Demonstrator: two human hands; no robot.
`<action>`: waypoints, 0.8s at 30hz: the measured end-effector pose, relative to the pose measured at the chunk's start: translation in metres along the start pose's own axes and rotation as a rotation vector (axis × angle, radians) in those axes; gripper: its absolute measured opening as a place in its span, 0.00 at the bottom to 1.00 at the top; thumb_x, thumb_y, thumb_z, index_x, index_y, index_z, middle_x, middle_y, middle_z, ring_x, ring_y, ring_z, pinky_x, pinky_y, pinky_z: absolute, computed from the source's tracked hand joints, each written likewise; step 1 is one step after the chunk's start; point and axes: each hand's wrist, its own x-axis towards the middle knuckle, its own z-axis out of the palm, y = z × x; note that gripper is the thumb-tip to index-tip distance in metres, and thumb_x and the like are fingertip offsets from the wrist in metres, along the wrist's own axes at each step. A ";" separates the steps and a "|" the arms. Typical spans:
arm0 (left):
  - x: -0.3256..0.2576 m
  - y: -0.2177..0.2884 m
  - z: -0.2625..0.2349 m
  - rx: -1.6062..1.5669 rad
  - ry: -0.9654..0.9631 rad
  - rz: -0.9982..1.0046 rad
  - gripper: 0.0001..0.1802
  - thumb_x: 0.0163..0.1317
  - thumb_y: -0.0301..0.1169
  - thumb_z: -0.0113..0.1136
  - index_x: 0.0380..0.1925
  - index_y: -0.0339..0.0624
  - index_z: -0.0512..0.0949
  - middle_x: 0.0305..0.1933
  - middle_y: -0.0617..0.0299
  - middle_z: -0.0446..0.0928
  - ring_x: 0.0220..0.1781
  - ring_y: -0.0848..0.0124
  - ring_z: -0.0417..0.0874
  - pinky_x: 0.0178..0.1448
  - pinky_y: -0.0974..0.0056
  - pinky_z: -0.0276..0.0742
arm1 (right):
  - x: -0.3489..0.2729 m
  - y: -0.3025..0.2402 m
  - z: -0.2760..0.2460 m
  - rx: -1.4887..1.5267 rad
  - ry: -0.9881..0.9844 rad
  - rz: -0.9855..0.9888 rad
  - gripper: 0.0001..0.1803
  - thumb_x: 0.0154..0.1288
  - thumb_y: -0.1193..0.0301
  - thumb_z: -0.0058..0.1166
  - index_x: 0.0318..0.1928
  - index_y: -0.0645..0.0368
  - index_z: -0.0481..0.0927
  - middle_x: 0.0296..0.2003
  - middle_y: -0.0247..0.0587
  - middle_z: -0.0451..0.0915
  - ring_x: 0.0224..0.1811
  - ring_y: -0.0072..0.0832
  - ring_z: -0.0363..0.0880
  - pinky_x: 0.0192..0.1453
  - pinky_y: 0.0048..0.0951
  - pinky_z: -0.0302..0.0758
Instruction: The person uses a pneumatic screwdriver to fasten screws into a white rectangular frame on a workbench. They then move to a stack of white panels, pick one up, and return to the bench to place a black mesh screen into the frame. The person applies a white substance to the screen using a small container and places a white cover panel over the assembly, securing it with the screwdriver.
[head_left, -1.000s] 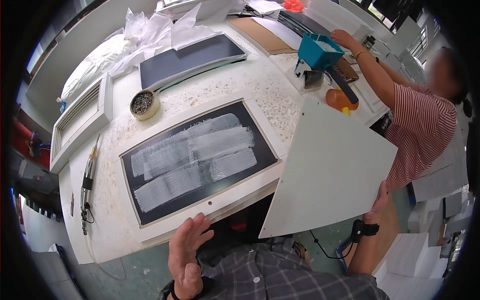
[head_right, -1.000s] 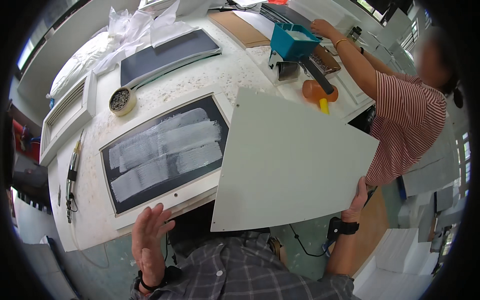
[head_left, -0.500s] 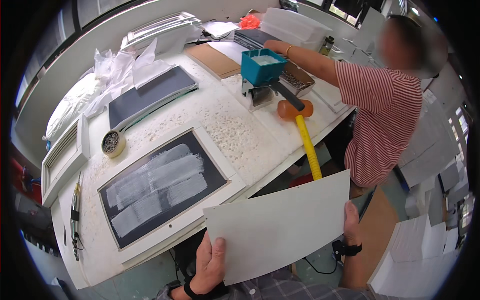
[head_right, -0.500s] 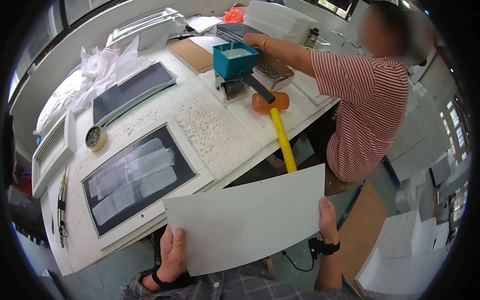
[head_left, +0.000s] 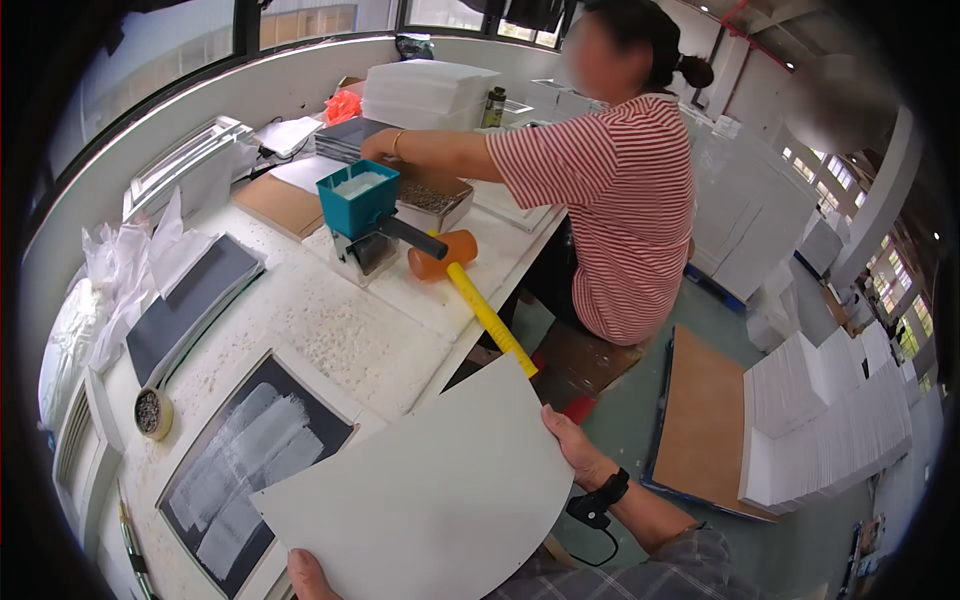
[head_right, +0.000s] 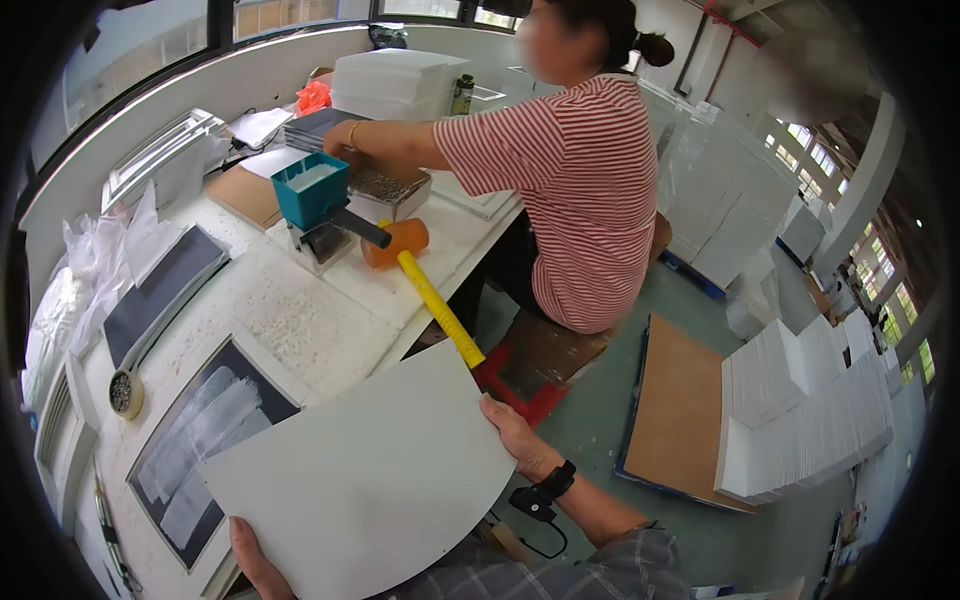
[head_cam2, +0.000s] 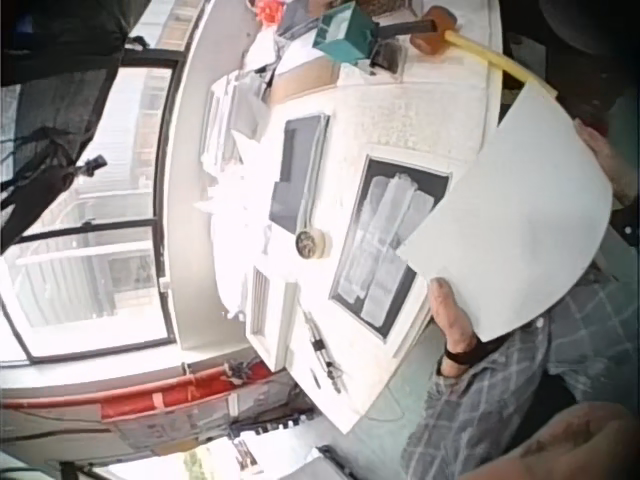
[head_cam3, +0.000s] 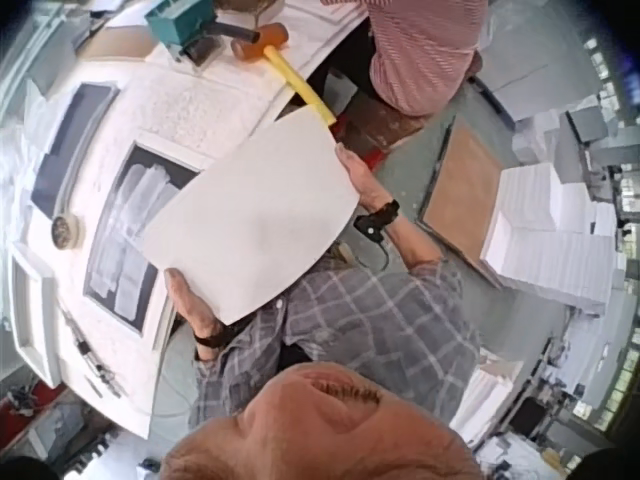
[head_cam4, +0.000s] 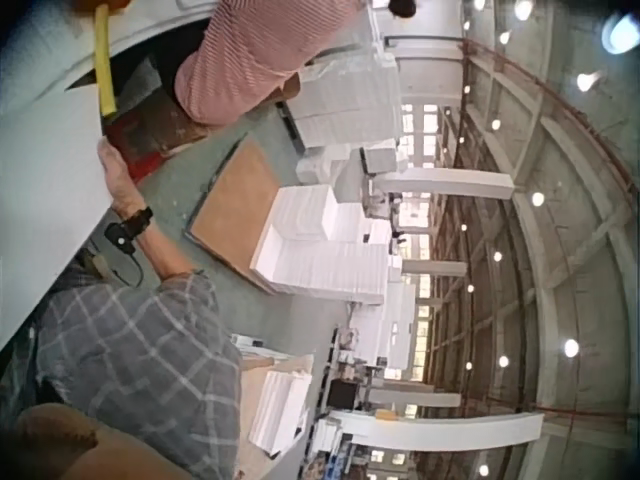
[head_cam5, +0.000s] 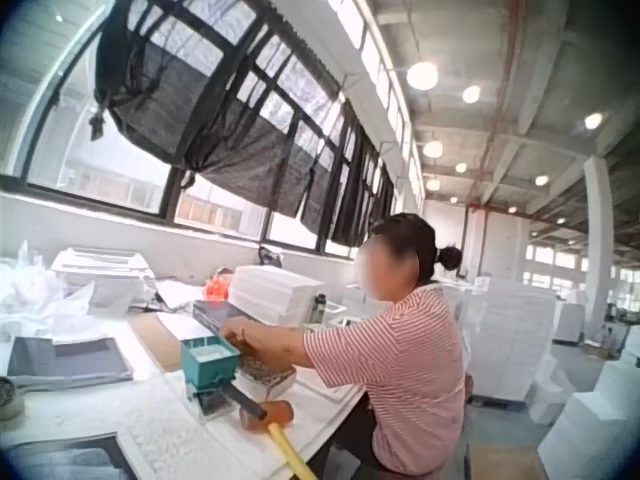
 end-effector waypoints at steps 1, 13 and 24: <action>0.002 0.007 -0.013 0.046 -0.049 0.036 0.26 0.81 0.45 0.45 0.61 0.31 0.73 0.56 0.51 0.81 0.54 0.63 0.84 0.58 0.60 0.80 | 0.005 -0.001 0.003 -0.017 -0.046 0.021 0.27 0.85 0.51 0.45 0.62 0.63 0.78 0.49 0.37 0.85 0.45 0.21 0.84 0.52 0.26 0.82; -0.024 0.055 -0.127 0.483 0.396 0.503 0.23 0.84 0.38 0.41 0.66 0.31 0.70 0.62 0.51 0.79 0.63 0.64 0.79 0.69 0.60 0.72 | 0.069 -0.074 0.187 -0.544 -0.358 -0.490 0.32 0.79 0.69 0.46 0.80 0.61 0.62 0.76 0.47 0.68 0.77 0.33 0.67 0.80 0.35 0.62; -0.024 0.048 -0.186 1.039 0.543 0.634 0.14 0.76 0.27 0.52 0.54 0.34 0.80 0.57 0.45 0.82 0.59 0.51 0.82 0.65 0.53 0.77 | 0.114 -0.052 0.279 -0.750 -0.421 -0.371 0.31 0.80 0.67 0.50 0.78 0.63 0.65 0.75 0.52 0.69 0.75 0.32 0.68 0.78 0.27 0.61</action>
